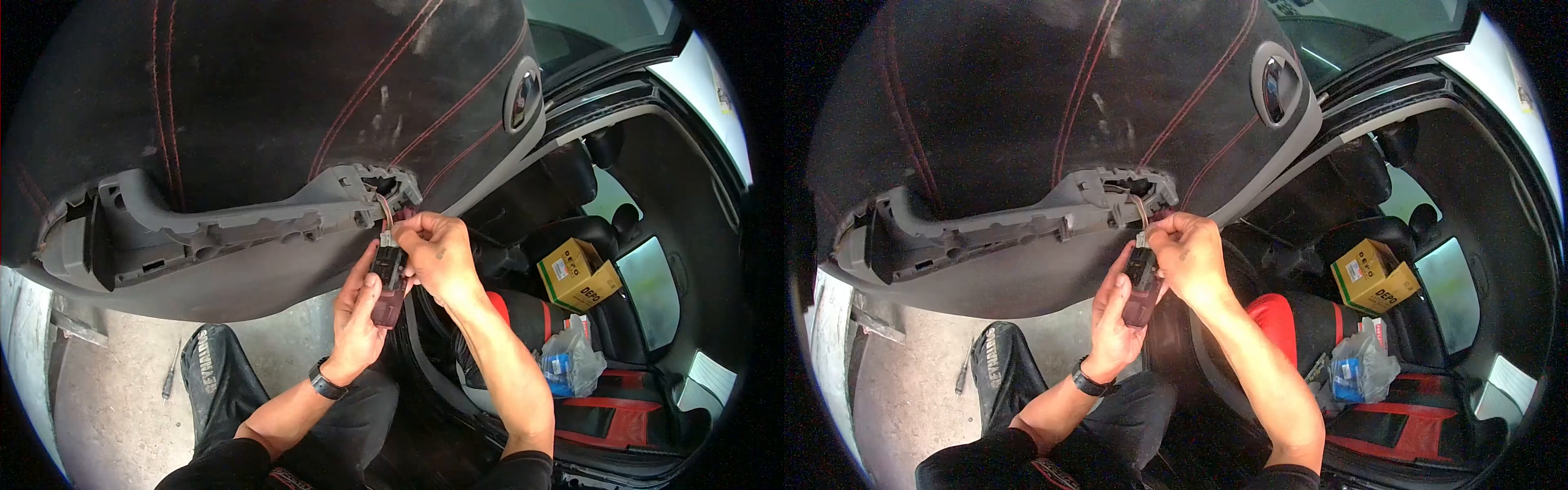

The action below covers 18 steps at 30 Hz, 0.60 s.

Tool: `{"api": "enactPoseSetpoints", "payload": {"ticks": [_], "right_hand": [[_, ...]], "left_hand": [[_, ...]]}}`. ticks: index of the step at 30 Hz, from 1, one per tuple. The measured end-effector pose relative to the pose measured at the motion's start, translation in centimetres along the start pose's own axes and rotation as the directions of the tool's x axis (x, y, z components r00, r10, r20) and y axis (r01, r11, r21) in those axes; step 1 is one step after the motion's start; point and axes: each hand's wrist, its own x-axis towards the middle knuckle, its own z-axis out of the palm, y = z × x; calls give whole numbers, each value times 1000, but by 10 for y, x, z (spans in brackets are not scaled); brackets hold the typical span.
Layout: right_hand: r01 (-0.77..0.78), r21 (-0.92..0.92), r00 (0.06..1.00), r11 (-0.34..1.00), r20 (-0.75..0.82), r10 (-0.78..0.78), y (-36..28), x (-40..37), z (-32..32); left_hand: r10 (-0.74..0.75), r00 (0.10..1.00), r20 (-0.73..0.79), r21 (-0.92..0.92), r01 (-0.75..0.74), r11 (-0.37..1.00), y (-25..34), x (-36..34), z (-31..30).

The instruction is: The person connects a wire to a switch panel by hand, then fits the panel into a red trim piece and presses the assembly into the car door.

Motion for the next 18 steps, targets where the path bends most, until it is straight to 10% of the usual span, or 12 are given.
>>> {"api": "enactPoseSetpoints", "payload": {"ticks": [12,18], "right_hand": [[-76,73,997,994,15,75,-8,-1,-4],[-32,-36,998,999,52,34,-9,4,-12]], "left_hand": [[-50,997,-61,-160,39,986,3,0,6],[18,1000,-20,50,-17,999,-10,1,7]]}}
